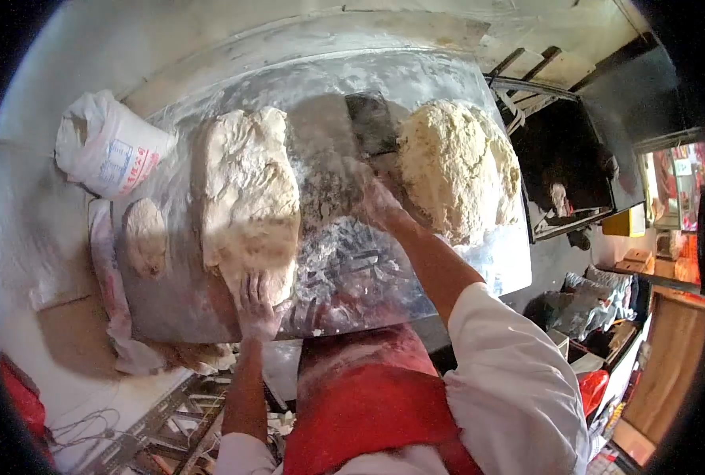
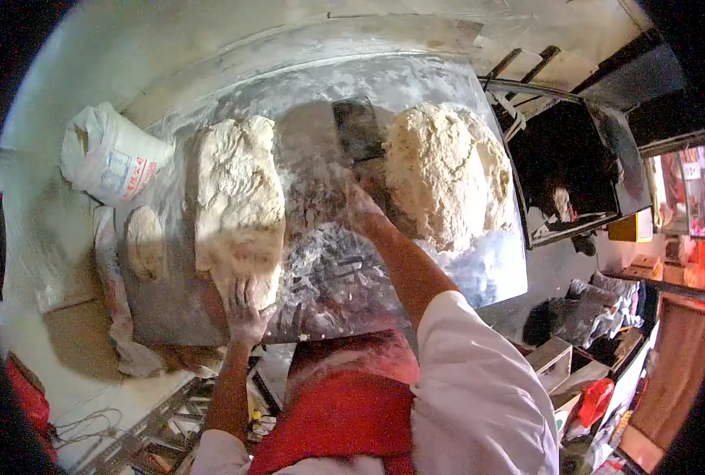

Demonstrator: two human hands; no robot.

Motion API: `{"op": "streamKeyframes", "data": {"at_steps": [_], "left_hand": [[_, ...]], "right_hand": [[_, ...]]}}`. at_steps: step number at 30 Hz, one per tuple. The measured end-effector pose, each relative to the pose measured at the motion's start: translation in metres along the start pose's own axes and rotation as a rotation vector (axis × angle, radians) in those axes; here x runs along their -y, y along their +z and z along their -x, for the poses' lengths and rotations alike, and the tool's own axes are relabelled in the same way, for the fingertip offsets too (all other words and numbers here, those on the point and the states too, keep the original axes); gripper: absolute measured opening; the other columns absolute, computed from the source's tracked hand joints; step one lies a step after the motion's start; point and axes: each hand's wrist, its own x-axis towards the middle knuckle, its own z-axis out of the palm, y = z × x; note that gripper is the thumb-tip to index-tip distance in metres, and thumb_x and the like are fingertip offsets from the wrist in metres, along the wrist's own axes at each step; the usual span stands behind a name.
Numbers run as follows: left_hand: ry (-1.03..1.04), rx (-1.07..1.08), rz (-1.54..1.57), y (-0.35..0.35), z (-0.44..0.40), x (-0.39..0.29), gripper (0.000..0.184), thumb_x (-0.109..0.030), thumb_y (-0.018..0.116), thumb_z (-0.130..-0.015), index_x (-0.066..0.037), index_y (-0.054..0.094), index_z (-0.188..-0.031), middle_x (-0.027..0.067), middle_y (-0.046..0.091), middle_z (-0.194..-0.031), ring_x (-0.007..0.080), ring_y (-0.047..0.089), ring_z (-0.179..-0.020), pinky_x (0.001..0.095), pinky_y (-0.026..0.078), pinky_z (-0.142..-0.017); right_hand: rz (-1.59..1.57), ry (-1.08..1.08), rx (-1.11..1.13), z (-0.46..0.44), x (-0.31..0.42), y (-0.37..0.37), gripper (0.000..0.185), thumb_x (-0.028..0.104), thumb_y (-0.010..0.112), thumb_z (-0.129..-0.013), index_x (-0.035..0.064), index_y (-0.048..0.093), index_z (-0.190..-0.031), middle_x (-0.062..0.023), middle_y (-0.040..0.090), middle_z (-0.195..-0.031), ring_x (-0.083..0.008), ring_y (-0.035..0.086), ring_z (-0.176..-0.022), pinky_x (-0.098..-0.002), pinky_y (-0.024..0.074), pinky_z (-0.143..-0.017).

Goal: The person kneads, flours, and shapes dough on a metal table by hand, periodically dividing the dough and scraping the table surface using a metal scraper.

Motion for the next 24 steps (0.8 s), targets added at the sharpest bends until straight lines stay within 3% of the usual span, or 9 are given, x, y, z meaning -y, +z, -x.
{"op": "streamKeyframes", "data": {"at_steps": [2,10,11,14,16,18,20,22,24], "left_hand": [[0.026,-0.022,0.075,0.003,0.0,0.001,0.094,-0.048,0.071,-0.082,-0.004,0.026,-0.153,0.0165,0.026,-0.159,0.0385,0.022,-0.147,0.054,0.018,-0.12],[0.031,0.049,-0.022,-0.004,-0.003,0.001,0.086,-0.056,0.056,-0.092,-0.005,0.025,-0.153,0.0194,0.023,-0.159,0.0393,0.019,-0.148,0.0555,0.017,-0.118],[-0.094,-0.01,0.813,0.037,-0.002,0.02,0.082,-0.048,0.06,-0.093,-0.005,0.026,-0.153,0.0212,0.026,-0.157,0.0407,0.024,-0.145,0.0564,0.02,-0.116],[0.088,-0.108,0.161,-0.037,-0.044,-0.04,0.068,-0.029,0.055,-0.1,-0.003,0.023,-0.154,0.0222,0.038,-0.151,0.0387,0.036,-0.14,0.0529,0.027,-0.115],[0.189,-0.216,0.611,-0.05,-0.089,-0.062,0.061,-0.028,0.058,-0.099,-0.005,0.033,-0.149,0.0228,0.039,-0.15,0.0389,0.041,-0.136,0.0507,0.03,-0.114],[-0.153,0.021,1.189,-0.056,-0.146,-0.083,0.056,-0.031,0.054,-0.102,-0.006,0.035,-0.148,0.0199,0.041,-0.149,0.0322,0.048,-0.131,0.0457,0.036,-0.112],[-0.225,0.163,1.051,-0.099,-0.199,-0.108,0.055,-0.036,0.051,-0.103,-0.005,0.036,-0.146,0.0177,0.041,-0.149,0.0279,0.052,-0.127,0.0424,0.043,-0.107],[-0.118,0.259,1.808,-0.09,-0.254,-0.122,0.056,-0.041,0.048,-0.104,-0.007,0.037,-0.147,0.0172,0.042,-0.149,0.0265,0.053,-0.128,0.0404,0.043,-0.107],[0.13,0.475,1.481,-0.061,-0.329,-0.136,0.064,-0.05,0.048,-0.101,-0.009,0.037,-0.149,0.016,0.039,-0.153,0.0276,0.048,-0.134,0.0406,0.041,-0.111]], "right_hand": [[-0.46,0.159,-0.147,-0.009,0.005,0.001,0.072,0.024,0.056,-0.095,0.0035,0.02,-0.154,-0.0329,0.063,-0.111,-0.0491,0.061,-0.099,-0.0529,0.0512,-0.081],[0.061,0.518,0.252,0.092,0.136,-0.151,0.086,0.021,0.063,-0.089,0.0036,0.011,-0.155,-0.0285,0.066,-0.09,-0.0459,0.064,-0.076,-0.0534,0.0504,-0.068],[0.074,0.503,0.232,0.109,0.143,-0.15,0.085,0.021,0.063,-0.089,0.0039,0.011,-0.154,-0.0272,0.066,-0.092,-0.0451,0.064,-0.077,-0.0525,0.0508,-0.068],[-0.036,0.573,0.42,0.136,0.153,-0.159,0.074,0.026,0.06,-0.091,0.0079,0.025,-0.153,-0.0237,0.067,-0.09,-0.0393,0.067,-0.08,-0.0466,0.055,-0.071],[-0.45,0.456,0.132,0.158,0.183,-0.183,0.061,0.029,0.061,-0.094,0.0082,0.04,-0.147,-0.0195,0.067,-0.098,-0.0318,0.068,-0.09,-0.0393,0.0549,-0.079],[-0.656,0.516,0.024,0.181,0.208,-0.202,0.056,0.025,0.061,-0.095,0.0072,0.043,-0.145,-0.0164,0.066,-0.104,-0.0272,0.066,-0.096,-0.037,0.0531,-0.084],[-0.863,0.568,-0.08,0.205,0.228,-0.225,0.05,0.021,0.061,-0.096,0.0061,0.047,-0.142,-0.0132,0.065,-0.11,-0.0226,0.063,-0.103,-0.0346,0.0513,-0.088],[-1.089,0.626,-0.296,0.225,0.242,-0.249,0.053,0.01,0.059,-0.096,0.006,0.041,-0.146,-0.0068,0.061,-0.111,-0.0159,0.055,-0.107,-0.032,0.0481,-0.089],[-1.017,0.662,-0.359,0.218,0.24,-0.27,0.054,0.008,0.058,-0.097,0.0058,0.039,-0.147,-0.007,0.06,-0.107,-0.0162,0.056,-0.101,-0.0319,0.0487,-0.087]]}}
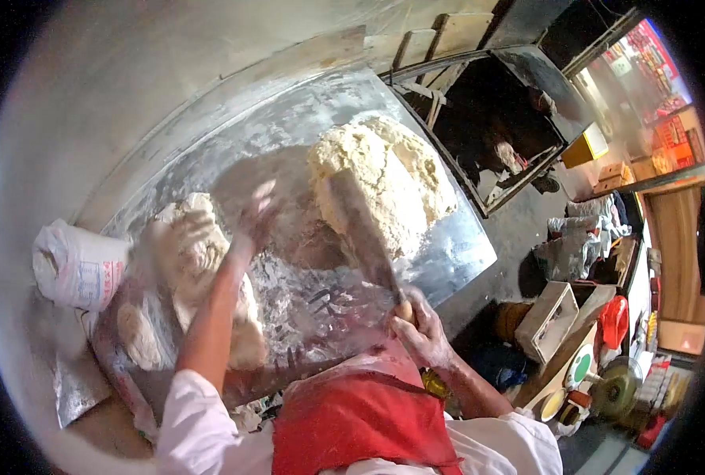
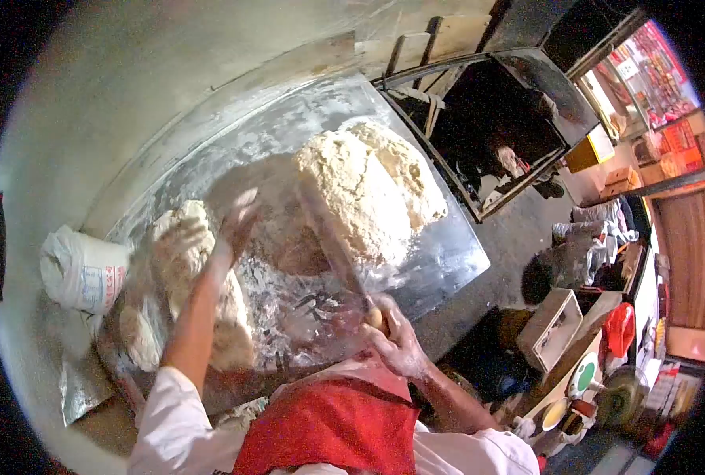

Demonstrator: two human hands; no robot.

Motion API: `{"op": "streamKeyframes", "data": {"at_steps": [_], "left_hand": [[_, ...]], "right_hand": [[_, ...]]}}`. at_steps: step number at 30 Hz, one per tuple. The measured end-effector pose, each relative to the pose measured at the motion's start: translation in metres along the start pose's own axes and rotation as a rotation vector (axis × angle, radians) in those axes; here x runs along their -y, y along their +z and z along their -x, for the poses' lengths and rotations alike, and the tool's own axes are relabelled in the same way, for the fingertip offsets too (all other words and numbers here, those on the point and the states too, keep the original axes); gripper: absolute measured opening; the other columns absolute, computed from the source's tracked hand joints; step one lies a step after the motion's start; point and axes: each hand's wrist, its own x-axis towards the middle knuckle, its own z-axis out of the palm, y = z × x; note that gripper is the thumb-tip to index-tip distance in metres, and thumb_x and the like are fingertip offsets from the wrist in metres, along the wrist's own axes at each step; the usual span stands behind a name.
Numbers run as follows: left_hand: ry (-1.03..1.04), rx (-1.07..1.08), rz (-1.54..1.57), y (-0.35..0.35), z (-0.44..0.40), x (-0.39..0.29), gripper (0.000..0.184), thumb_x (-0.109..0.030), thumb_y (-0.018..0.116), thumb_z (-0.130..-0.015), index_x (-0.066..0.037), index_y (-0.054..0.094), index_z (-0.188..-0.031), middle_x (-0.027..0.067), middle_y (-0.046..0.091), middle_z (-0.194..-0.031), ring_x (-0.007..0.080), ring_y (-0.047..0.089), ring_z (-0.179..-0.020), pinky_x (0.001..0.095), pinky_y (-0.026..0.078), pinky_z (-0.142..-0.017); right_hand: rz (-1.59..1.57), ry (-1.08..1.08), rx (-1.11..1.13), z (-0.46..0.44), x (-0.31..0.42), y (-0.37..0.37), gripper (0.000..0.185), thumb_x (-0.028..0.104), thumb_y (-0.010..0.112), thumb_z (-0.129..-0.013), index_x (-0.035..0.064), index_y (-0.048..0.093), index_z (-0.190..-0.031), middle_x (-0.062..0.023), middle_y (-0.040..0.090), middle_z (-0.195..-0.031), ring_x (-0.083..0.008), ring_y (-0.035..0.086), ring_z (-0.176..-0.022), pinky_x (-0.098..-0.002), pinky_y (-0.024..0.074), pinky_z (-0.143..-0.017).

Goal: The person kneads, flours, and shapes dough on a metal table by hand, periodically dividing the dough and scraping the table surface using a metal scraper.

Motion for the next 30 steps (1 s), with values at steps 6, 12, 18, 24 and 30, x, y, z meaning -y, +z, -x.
{"op": "streamKeyframes", "data": {"at_steps": [6,12,18,24,30], "left_hand": [[0.22,0.205,-1.156,0.136,-0.104,-0.125,0.082,-0.068,0.055,-0.088,-0.019,0.036,-0.152,0.0133,0.03,-0.159,0.032,0.029,-0.146,0.0469,0.025,-0.121],[0.129,0.471,-1.428,0.176,-0.192,-0.106,0.098,-0.078,0.06,-0.078,-0.025,0.03,-0.155,0.0113,0.02,-0.163,0.0325,0.019,-0.15,0.0482,0.02,-0.123],[0.019,0.581,-1.38,0.166,-0.206,-0.103,0.105,-0.084,0.063,-0.067,-0.031,0.034,-0.153,0.0115,0.022,-0.163,0.0326,0.021,-0.15,0.0507,0.02,-0.122],[0.021,0.597,-1.28,0.149,-0.22,-0.086,0.109,-0.087,0.058,-0.068,-0.029,0.029,-0.155,0.0139,0.023,-0.162,0.037,0.023,-0.148,0.0537,0.024,-0.121],[0.175,0.463,-1.127,0.118,-0.195,-0.063,0.093,-0.074,0.063,-0.079,-0.02,0.037,-0.151,0.0226,0.036,-0.152,0.0373,0.04,-0.139,0.0488,0.031,-0.118]], "right_hand": [[-0.128,0.104,-0.285,-0.056,0.034,-0.006,0.044,0.008,0.055,-0.098,0.0028,0.04,-0.138,-0.0039,0.056,-0.084,-0.0095,0.051,-0.063,-0.0258,0.0452,-0.057],[0.053,0.131,-0.448,-0.046,0.009,0.026,0.036,0.004,0.051,-0.097,0.0007,0.033,-0.128,-0.0098,0.057,-0.091,-0.0128,0.055,-0.072,-0.0304,0.0493,-0.059],[0.078,0.301,-0.507,-0.055,0.039,0.065,0.035,0.006,0.049,-0.1,-0.0001,0.03,-0.128,-0.0103,0.057,-0.087,-0.017,0.055,-0.07,-0.0337,0.0474,-0.062],[0.568,-0.112,-0.603,-0.124,0.029,0.085,0.032,0.008,0.05,-0.1,0.0013,0.033,-0.127,-0.0147,0.06,-0.088,-0.0208,0.059,-0.071,-0.039,0.0486,-0.06],[0.353,0.35,-0.596,-0.183,0.04,0.057,0.028,0.013,0.051,-0.099,-0.002,0.045,-0.122,-0.0197,0.059,-0.088,-0.0254,0.061,-0.081,-0.0443,0.0498,-0.072]]}}
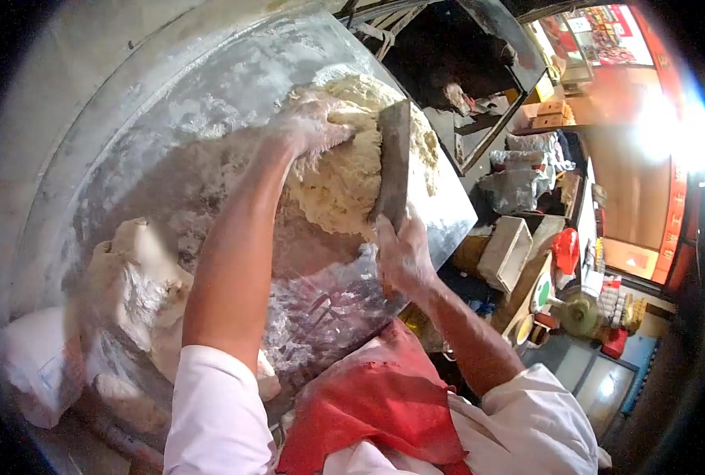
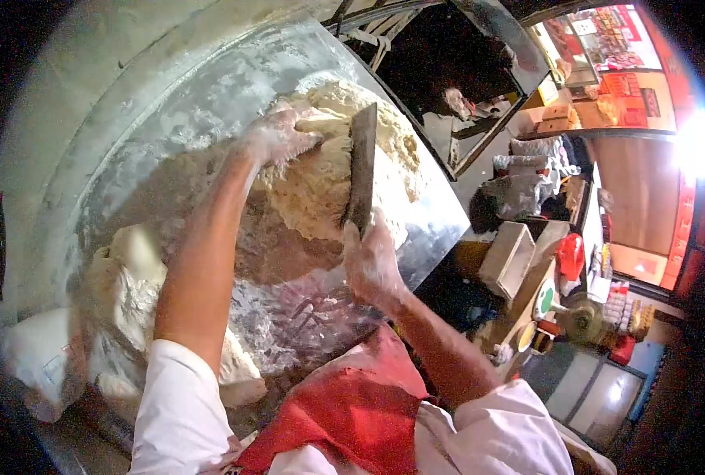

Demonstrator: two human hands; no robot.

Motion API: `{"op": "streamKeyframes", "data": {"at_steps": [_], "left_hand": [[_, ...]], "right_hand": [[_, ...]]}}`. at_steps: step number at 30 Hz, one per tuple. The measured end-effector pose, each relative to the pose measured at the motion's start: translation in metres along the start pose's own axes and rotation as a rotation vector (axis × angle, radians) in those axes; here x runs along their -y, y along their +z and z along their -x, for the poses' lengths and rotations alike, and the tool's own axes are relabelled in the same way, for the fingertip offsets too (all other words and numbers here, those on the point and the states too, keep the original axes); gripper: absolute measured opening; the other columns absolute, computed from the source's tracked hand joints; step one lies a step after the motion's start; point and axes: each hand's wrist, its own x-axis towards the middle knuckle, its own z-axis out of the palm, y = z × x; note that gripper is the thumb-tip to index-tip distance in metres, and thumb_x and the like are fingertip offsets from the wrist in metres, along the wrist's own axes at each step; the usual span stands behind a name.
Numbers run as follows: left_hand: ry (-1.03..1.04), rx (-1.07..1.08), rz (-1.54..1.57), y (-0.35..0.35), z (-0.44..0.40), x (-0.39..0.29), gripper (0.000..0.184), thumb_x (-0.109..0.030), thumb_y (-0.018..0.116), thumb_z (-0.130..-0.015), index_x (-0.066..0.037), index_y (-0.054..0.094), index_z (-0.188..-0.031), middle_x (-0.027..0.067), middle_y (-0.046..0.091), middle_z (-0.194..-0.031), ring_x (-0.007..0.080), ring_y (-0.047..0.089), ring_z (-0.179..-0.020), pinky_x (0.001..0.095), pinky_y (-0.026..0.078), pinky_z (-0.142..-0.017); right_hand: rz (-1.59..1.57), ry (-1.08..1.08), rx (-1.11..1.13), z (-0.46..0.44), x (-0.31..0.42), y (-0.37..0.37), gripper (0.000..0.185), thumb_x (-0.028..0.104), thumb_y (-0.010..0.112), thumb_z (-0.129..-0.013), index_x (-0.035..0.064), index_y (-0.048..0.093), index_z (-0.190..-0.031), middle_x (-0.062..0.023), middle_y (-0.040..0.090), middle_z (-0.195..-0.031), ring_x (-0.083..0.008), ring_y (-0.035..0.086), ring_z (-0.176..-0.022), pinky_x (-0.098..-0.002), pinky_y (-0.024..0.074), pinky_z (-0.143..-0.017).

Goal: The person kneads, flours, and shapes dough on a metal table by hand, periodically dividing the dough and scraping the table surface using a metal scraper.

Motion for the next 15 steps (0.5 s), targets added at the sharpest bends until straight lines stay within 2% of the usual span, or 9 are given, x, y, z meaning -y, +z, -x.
{"op": "streamKeyframes", "data": {"at_steps": [2,4,6,7,8,10,12,14,15], "left_hand": [[-0.085,0.099,0.156,-0.01,0.032,-0.005,0.095,-0.076,0.061,-0.079,-0.018,0.038,-0.15,0.0231,0.027,-0.158,0.0369,0.036,-0.142,0.0495,0.029,-0.119],[-0.066,-0.11,0.06,0.0,0.067,0.0,0.094,-0.074,0.064,-0.078,-0.017,0.041,-0.149,0.0235,0.031,-0.156,0.0361,0.039,-0.14,0.0503,0.034,-0.115],[-0.006,-0.298,0.116,0.04,0.087,0.026,0.095,-0.066,0.072,-0.076,-0.014,0.04,-0.149,0.0225,0.039,-0.151,0.0357,0.042,-0.138,0.0499,0.038,-0.112],[0.07,-0.456,0.172,0.047,0.108,0.026,0.083,-0.053,0.073,-0.081,-0.013,0.043,-0.147,0.0228,0.043,-0.147,0.036,0.046,-0.134,0.049,0.04,-0.111],[0.15,-0.613,0.224,0.058,0.13,0.027,0.072,-0.041,0.074,-0.086,-0.011,0.046,-0.144,0.023,0.046,-0.144,0.0364,0.05,-0.13,0.0481,0.041,-0.109],[0.008,-0.569,0.642,0.101,0.17,0.053,0.07,-0.028,0.076,-0.085,-0.006,0.045,-0.143,0.0234,0.052,-0.136,0.0365,0.052,-0.124,0.0457,0.043,-0.107],[-0.153,-0.695,1.029,0.121,0.242,0.015,0.074,-0.024,0.078,-0.082,-0.001,0.042,-0.143,0.0215,0.051,-0.136,0.0349,0.054,-0.121,0.0419,0.045,-0.104],[-0.418,-0.629,1.142,0.244,0.292,0.073,0.076,-0.026,0.078,-0.083,0.001,0.04,-0.143,0.0178,0.048,-0.139,0.0318,0.052,-0.124,0.0408,0.048,-0.099],[-0.367,-0.56,0.929,0.251,0.329,0.059,0.076,-0.022,0.077,-0.084,-0.006,0.036,-0.146,0.0142,0.045,-0.143,0.0297,0.049,-0.128,0.0436,0.046,-0.104]], "right_hand": [[0.157,-0.053,-0.028,-0.031,-0.025,0.003,0.029,0.014,0.051,-0.099,-0.0032,0.046,-0.121,-0.02,0.06,-0.089,-0.0255,0.062,-0.081,-0.045,0.0501,-0.073],[0.297,-0.111,-0.03,-0.056,-0.018,0.002,0.03,0.015,0.051,-0.099,-0.0045,0.048,-0.12,-0.0202,0.06,-0.09,-0.0255,0.062,-0.082,-0.0457,0.0505,-0.073],[0.858,-0.137,0.337,-0.071,0.004,-0.005,0.031,0.019,0.052,-0.098,-0.0068,0.049,-0.115,-0.0228,0.062,-0.091,-0.0312,0.064,-0.081,-0.0471,0.0511,-0.069],[0.405,0.094,0.203,-0.049,0.046,-0.001,0.026,0.018,0.053,-0.097,-0.0065,0.05,-0.107,-0.0234,0.063,-0.086,-0.0339,0.064,-0.072,-0.0453,0.0506,-0.058],[0.401,0.075,0.207,-0.044,0.048,-0.001,0.026,0.018,0.053,-0.097,-0.0065,0.05,-0.107,-0.0234,0.063,-0.086,-0.0339,0.064,-0.072,-0.0453,0.0506,-0.058],[0.437,-0.087,0.217,-0.037,0.042,0.002,0.02,0.012,0.055,-0.095,-0.0041,0.048,-0.105,-0.0203,0.063,-0.079,-0.0303,0.064,-0.063,-0.0409,0.047,-0.046],[0.564,-0.466,0.224,-0.025,-0.008,0.003,0.023,0.005,0.054,-0.094,-0.0021,0.042,-0.111,-0.0153,0.06,-0.072,-0.0252,0.061,-0.06,-0.0404,0.0432,-0.044],[0.568,-0.504,0.402,0.015,-0.019,-0.001,0.029,0.003,0.056,-0.091,-0.0006,0.04,-0.116,-0.0155,0.056,-0.07,-0.033,0.057,-0.059,-0.0451,0.0429,-0.048],[0.517,-0.69,0.302,0.038,-0.031,-0.004,0.031,0.003,0.06,-0.088,0.0015,0.044,-0.115,-0.0163,0.055,-0.072,-0.0362,0.058,-0.063,-0.0443,0.0462,-0.055]]}}
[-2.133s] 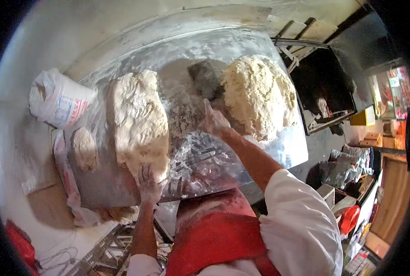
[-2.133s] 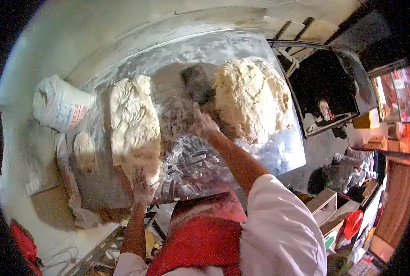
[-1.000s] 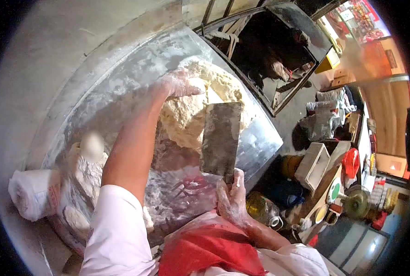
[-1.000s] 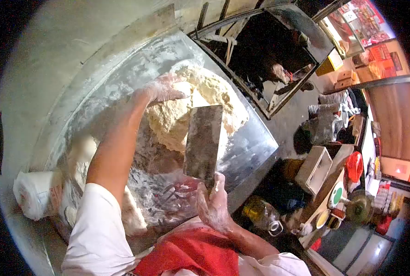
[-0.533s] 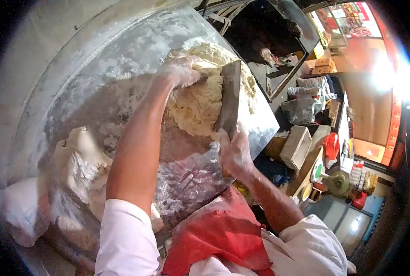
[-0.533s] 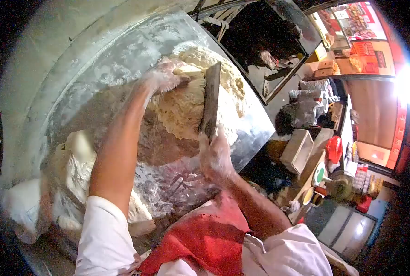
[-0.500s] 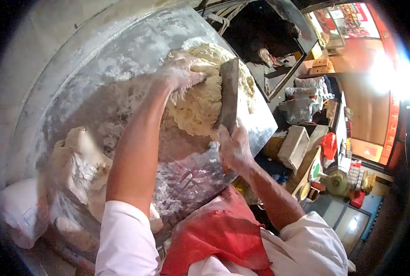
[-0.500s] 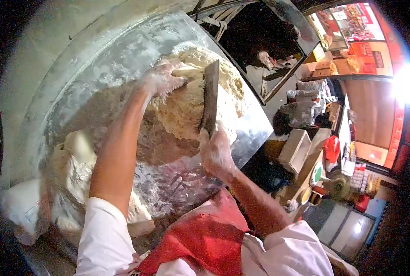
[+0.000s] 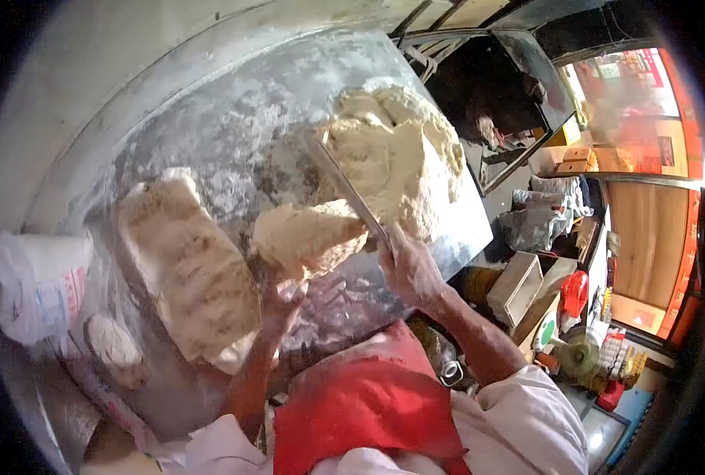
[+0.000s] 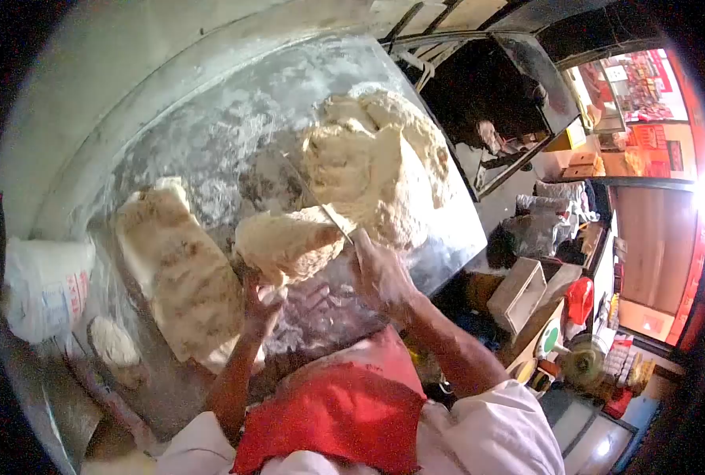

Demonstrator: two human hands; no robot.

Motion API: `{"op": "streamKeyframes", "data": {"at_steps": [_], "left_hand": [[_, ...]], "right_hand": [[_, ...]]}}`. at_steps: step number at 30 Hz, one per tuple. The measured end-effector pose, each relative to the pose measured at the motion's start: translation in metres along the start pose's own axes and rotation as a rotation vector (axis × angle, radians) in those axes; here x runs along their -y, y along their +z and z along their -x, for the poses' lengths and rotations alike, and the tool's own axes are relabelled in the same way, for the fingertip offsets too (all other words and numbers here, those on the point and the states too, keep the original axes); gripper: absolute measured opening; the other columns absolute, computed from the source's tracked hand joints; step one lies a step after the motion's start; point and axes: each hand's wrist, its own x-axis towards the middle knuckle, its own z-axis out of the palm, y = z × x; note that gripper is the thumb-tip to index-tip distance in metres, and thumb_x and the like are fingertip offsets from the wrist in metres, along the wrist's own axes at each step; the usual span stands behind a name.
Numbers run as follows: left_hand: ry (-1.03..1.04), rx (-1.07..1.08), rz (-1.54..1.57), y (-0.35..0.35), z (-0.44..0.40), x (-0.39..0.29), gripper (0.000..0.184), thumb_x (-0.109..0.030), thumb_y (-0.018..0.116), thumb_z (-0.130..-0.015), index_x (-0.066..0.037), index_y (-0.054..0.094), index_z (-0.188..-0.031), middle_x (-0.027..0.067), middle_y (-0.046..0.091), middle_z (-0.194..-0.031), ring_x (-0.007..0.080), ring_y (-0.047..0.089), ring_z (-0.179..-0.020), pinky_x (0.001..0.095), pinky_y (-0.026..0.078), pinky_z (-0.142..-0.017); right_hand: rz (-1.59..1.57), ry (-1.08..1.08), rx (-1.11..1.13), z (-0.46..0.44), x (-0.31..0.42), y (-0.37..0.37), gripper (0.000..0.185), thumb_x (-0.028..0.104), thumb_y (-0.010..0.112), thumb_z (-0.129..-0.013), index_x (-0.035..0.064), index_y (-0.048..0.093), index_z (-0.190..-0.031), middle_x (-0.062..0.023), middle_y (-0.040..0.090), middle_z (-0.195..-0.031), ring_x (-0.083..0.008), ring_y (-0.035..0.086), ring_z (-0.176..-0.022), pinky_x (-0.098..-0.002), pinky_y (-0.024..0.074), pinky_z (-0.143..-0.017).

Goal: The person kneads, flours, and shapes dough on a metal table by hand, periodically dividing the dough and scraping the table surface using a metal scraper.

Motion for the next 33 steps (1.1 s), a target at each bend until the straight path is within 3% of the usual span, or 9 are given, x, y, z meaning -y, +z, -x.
{"op": "streamKeyframes", "data": {"at_steps": [5,9,15,16,21,25,29,31,33], "left_hand": [[-0.038,-0.029,0.242,-0.015,0.089,-0.072,0.074,-0.015,0.077,-0.082,0.001,0.039,-0.143,0.0183,0.044,-0.143,0.0322,0.045,-0.13,0.0428,0.048,-0.1],[0.676,-0.175,-0.661,-0.023,0.054,-0.134,0.099,-0.033,0.089,-0.069,-0.005,0.035,-0.147,0.0222,0.043,-0.146,0.0353,0.043,-0.135,0.0524,0.033,-0.113],[0.32,0.445,-1.247,0.032,-0.074,-0.209,0.115,-0.06,0.076,-0.074,-0.014,0.012,-0.158,0.023,0.021,-0.16,0.0371,0.024,-0.147,0.0592,0.012,-0.121],[0.324,0.439,-1.242,0.04,-0.093,-0.191,0.115,-0.06,0.076,-0.074,-0.014,0.012,-0.158,0.023,0.021,-0.16,0.0371,0.024,-0.147,0.0592,0.012,-0.121],[0.182,0.544,-1.343,0.045,-0.071,-0.199,0.113,-0.052,0.08,-0.073,-0.012,0.016,-0.157,0.0234,0.029,-0.157,0.0366,0.031,-0.145,0.0558,0.018,-0.121],[0.41,0.327,-1.0,0.014,-0.013,-0.174,0.076,-0.03,0.074,-0.081,-0.002,0.04,-0.143,0.0177,0.054,-0.136,0.0335,0.054,-0.123,0.0466,0.042,-0.11],[0.248,0.17,-0.45,-0.049,0.039,-0.2,0.079,-0.009,0.081,-0.074,0.0,0.041,-0.142,0.0193,0.055,-0.133,0.0286,0.061,-0.112,0.0397,0.059,-0.09],[0.12,0.124,0.308,-0.093,0.057,-0.186,0.081,-0.006,0.079,-0.075,0.0,0.036,-0.144,0.0212,0.054,-0.132,0.0261,0.062,-0.112,0.0335,0.062,-0.079],[-0.033,-0.104,0.087,-0.141,0.078,-0.203,0.064,-0.008,0.069,-0.085,-0.003,0.041,-0.142,0.0158,0.055,-0.131,0.0245,0.059,-0.117,0.0383,0.055,-0.094]], "right_hand": [[-0.146,0.196,-0.11,0.092,-0.016,0.018,0.043,0.005,0.065,-0.089,0.003,0.05,-0.129,-0.0185,0.064,-0.089,-0.03,0.064,-0.078,-0.0369,0.0511,-0.07],[-0.435,0.412,-0.184,0.168,-0.051,0.037,0.028,0.004,0.057,-0.097,0.003,0.06,-0.124,-0.0095,0.068,-0.097,-0.0108,0.059,-0.084,-0.0279,0.0481,-0.076],[-0.757,0.668,-0.076,0.171,-0.069,0.081,0.027,0.011,0.057,-0.096,0.0008,0.061,-0.121,-0.0012,0.065,-0.099,-0.0095,0.055,-0.077,-0.0256,0.0456,-0.066],[-0.758,0.564,-0.17,0.16,-0.082,0.101,0.013,0.011,0.058,-0.093,0.0069,0.061,-0.105,0.0059,0.049,-0.069,-0.0055,0.045,-0.053,-0.0246,0.0377,-0.046],[-0.898,0.533,-0.125,0.113,-0.072,0.134,0.013,0.018,0.064,-0.094,0.0064,0.062,-0.098,0.0031,0.055,-0.068,-0.0086,0.048,-0.047,-0.029,0.0372,-0.04],[-0.864,0.669,0.001,0.103,-0.035,0.115,0.02,0.023,0.067,-0.092,0.0047,0.065,-0.099,0.0024,0.057,-0.07,-0.008,0.048,-0.054,-0.0272,0.038,-0.047],[-0.801,0.593,0.194,0.092,0.008,0.072,0.025,0.022,0.065,-0.094,0.0009,0.064,-0.108,0.0012,0.055,-0.069,-0.0092,0.052,-0.056,-0.0283,0.0428,-0.049],[-0.935,0.476,0.345,0.084,0.059,0.039,0.028,0.021,0.061,-0.097,0.0001,0.062,-0.116,-0.0003,0.057,-0.07,-0.0108,0.058,-0.06,-0.0308,0.0477,-0.053],[-0.912,0.368,0.361,0.076,0.06,0.061,0.028,0.02,0.06,-0.098,0.0008,0.062,-0.118,-0.0017,0.061,-0.073,-0.0122,0.061,-0.064,-0.0317,0.0496,-0.056]]}}
